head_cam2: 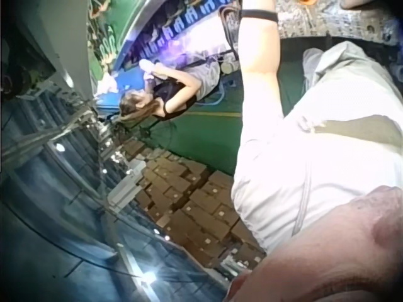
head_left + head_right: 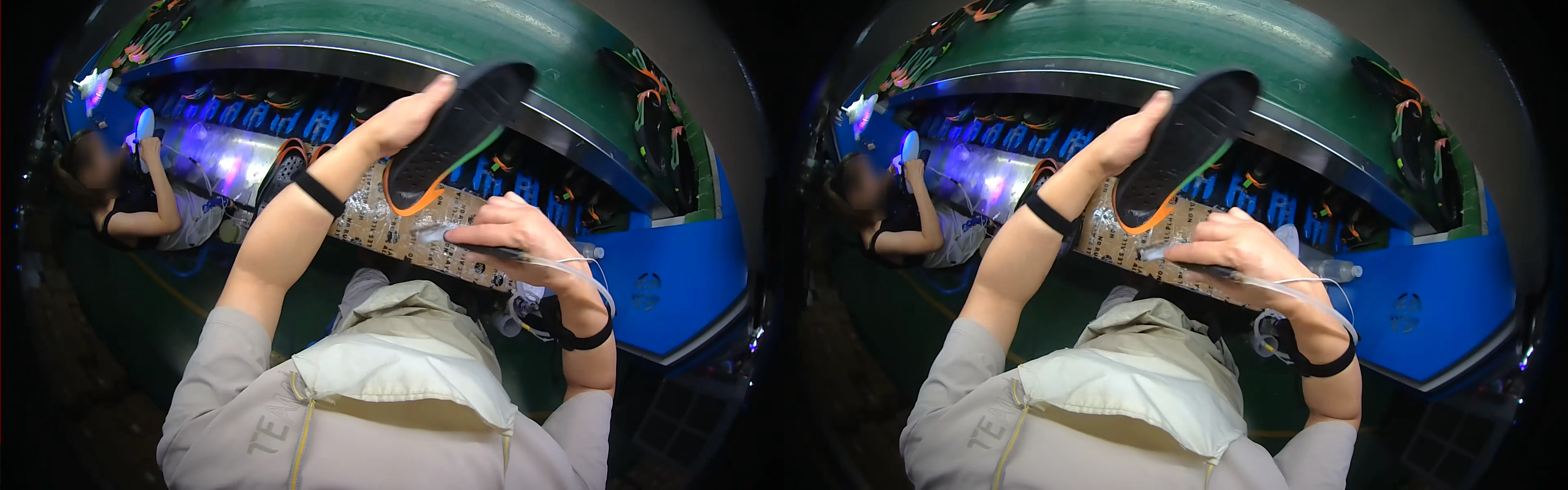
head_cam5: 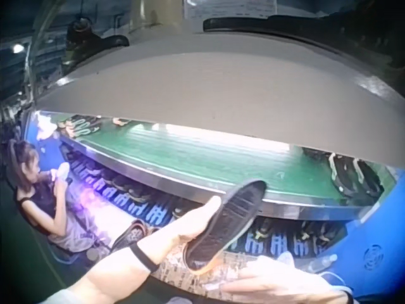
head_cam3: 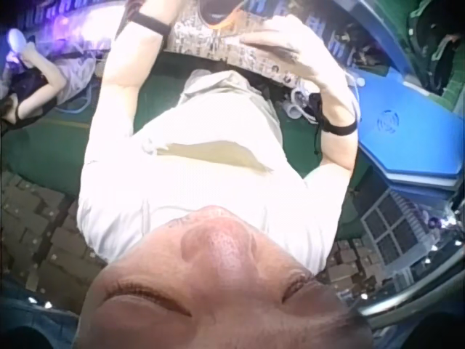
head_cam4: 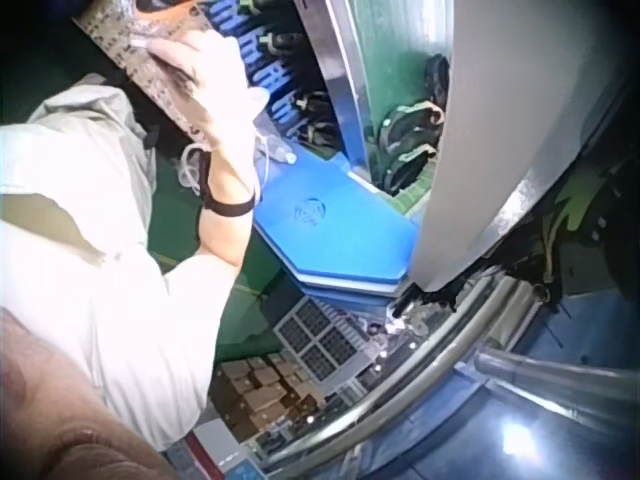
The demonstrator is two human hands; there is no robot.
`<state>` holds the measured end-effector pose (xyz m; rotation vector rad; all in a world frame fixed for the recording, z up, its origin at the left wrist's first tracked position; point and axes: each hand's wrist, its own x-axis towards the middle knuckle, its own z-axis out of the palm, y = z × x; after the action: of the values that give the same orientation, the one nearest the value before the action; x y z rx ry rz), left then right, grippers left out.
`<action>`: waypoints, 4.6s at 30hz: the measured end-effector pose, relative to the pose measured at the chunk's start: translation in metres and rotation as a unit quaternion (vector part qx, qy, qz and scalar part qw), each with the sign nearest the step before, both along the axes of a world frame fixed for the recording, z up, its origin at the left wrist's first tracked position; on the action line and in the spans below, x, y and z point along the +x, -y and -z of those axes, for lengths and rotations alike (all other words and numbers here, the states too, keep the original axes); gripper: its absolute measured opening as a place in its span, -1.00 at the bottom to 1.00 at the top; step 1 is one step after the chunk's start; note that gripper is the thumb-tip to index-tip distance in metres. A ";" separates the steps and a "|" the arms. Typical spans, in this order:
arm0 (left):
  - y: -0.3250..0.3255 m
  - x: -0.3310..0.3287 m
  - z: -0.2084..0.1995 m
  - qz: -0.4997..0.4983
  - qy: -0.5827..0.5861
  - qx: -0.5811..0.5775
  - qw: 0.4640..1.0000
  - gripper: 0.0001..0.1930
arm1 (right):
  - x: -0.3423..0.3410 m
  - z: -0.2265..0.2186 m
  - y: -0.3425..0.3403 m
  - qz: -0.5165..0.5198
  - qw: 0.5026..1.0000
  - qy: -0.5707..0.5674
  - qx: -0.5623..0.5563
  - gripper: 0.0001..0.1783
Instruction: Applying adhesive to shoe outsoles at a manufacturing station.
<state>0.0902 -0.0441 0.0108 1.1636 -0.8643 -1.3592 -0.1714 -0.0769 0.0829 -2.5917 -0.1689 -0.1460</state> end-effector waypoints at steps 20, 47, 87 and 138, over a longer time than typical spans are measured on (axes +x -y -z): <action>-0.133 -0.066 0.262 -0.177 -0.605 0.091 0.771 -0.30 | 0.014 0.155 0.004 0.453 0.769 0.035 0.449 -0.77; -0.072 -0.120 0.100 -0.088 -0.399 -0.087 0.909 -0.27 | 0.057 0.064 0.010 0.296 0.856 0.409 0.115 -0.64; -0.052 -0.036 0.031 0.080 -0.400 -0.242 0.881 0.20 | 0.001 0.025 -0.014 0.148 0.968 0.150 0.133 -0.60; 0.142 -0.140 -0.005 0.067 -0.122 0.005 0.990 -0.30 | -0.151 0.080 -0.050 0.442 0.803 0.268 0.297 -0.49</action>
<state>-0.0493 -0.1863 0.0162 0.9351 -0.7706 -1.5798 -0.3228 -0.0270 0.0030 -1.7358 0.7839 -1.0756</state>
